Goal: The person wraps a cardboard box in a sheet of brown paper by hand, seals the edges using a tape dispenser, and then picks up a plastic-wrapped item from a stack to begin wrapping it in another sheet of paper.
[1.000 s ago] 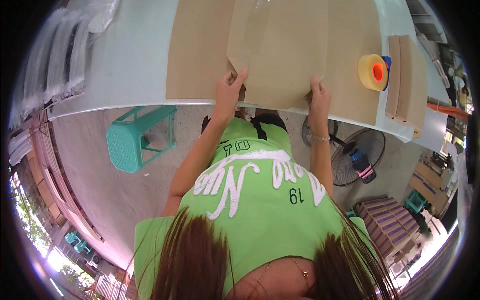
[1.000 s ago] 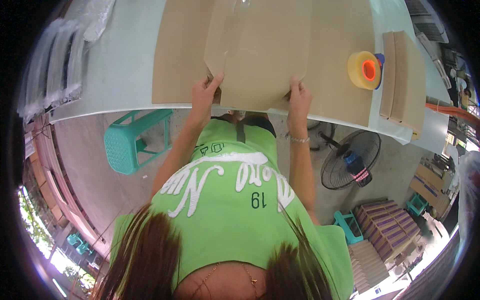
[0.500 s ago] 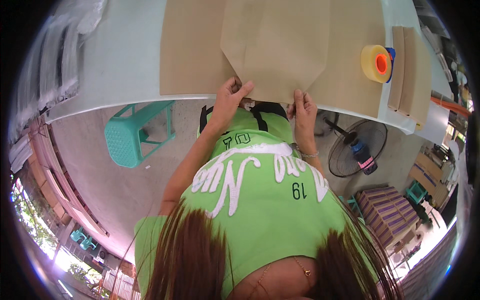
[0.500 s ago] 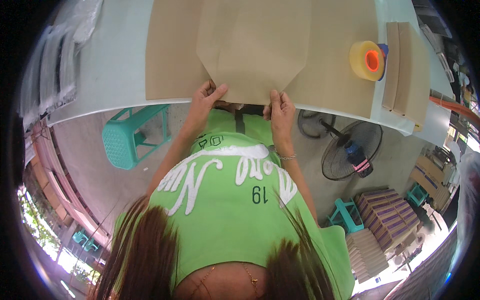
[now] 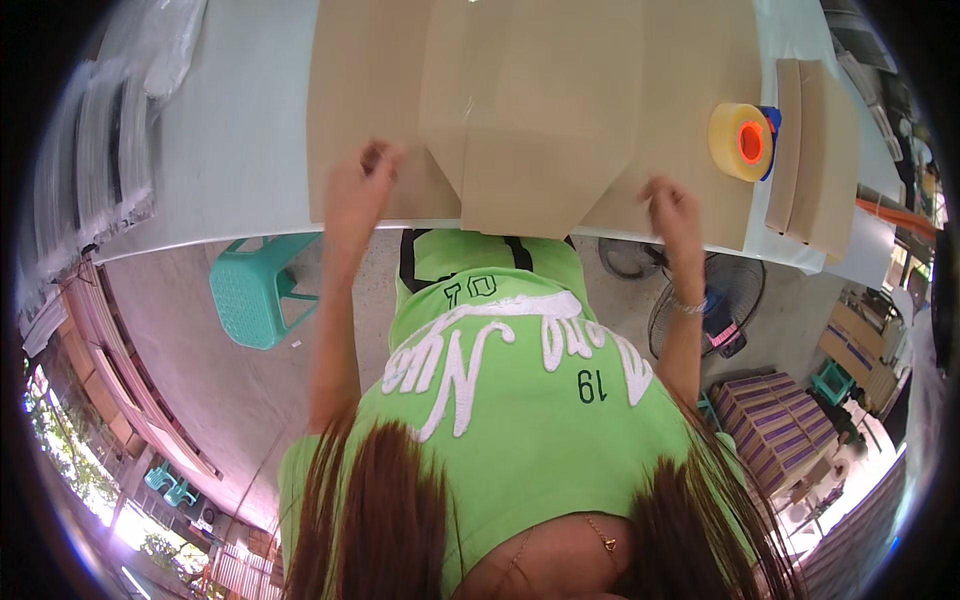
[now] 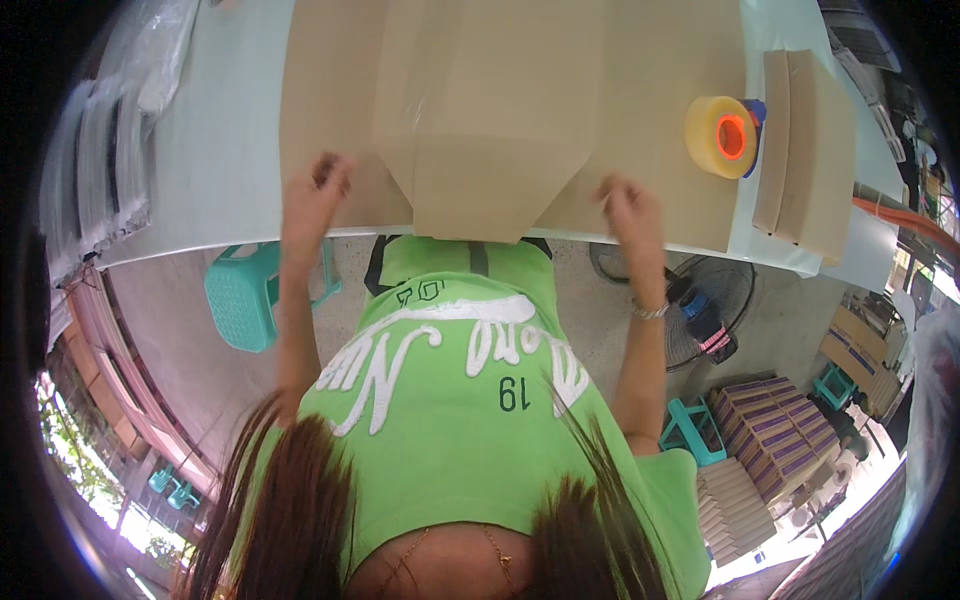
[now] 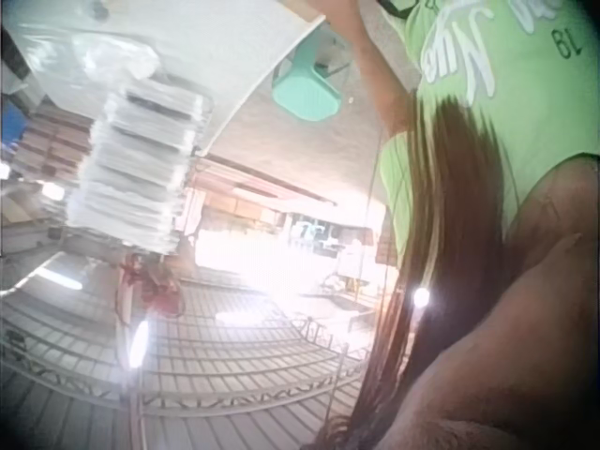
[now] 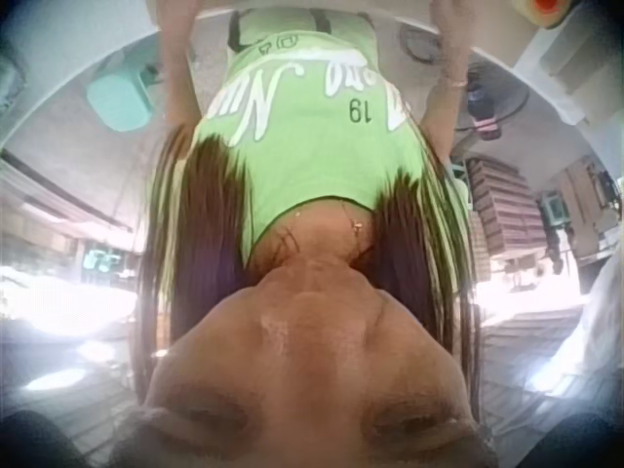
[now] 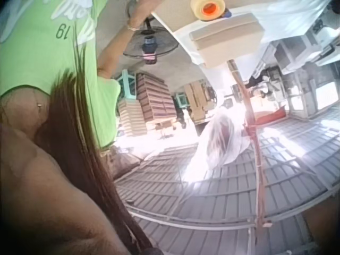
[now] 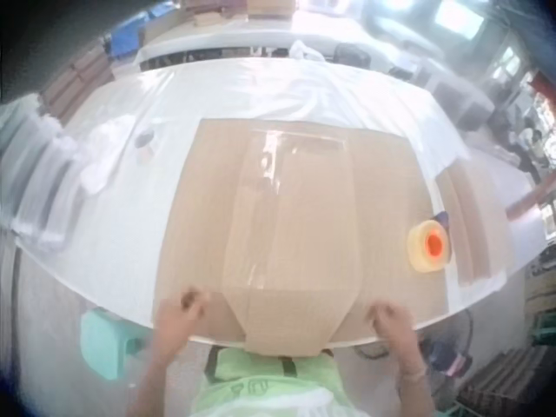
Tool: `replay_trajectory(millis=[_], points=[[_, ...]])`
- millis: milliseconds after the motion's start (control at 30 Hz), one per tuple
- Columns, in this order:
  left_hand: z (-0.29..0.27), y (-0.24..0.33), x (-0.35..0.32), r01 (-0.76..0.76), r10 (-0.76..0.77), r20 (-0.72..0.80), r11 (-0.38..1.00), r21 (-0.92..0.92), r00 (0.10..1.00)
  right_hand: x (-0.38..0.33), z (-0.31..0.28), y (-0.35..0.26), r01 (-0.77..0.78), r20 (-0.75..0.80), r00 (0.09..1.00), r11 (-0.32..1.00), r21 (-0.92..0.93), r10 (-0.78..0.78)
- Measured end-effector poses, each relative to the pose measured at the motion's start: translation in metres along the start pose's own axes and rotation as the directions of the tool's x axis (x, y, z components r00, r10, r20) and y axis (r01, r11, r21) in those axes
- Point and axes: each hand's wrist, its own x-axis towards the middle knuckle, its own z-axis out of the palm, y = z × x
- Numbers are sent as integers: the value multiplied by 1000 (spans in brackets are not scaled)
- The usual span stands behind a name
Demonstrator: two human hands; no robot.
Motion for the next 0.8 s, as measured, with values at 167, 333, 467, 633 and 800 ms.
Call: replay_trajectory(millis=[167,333,467,633,800], points=[[50,91,89,-668,686,-49,721,187,726,107,16,-94,765,-244,526,579,-282,-815],[119,110,165,-863,859,285,288,415,424,183,59,-144,717,1,464,375,-588,-886],[112,86,154,-881,822,397,240,408,408,162,69,-132,747,102,526,401,-531,-844],[100,50,98,-899,795,484,166,405,365,115,75,-85,781,190,389,214,-587,-901],[78,36,69,-911,734,581,126,393,352,77,67,-67,794,361,442,171,-583,-821]])
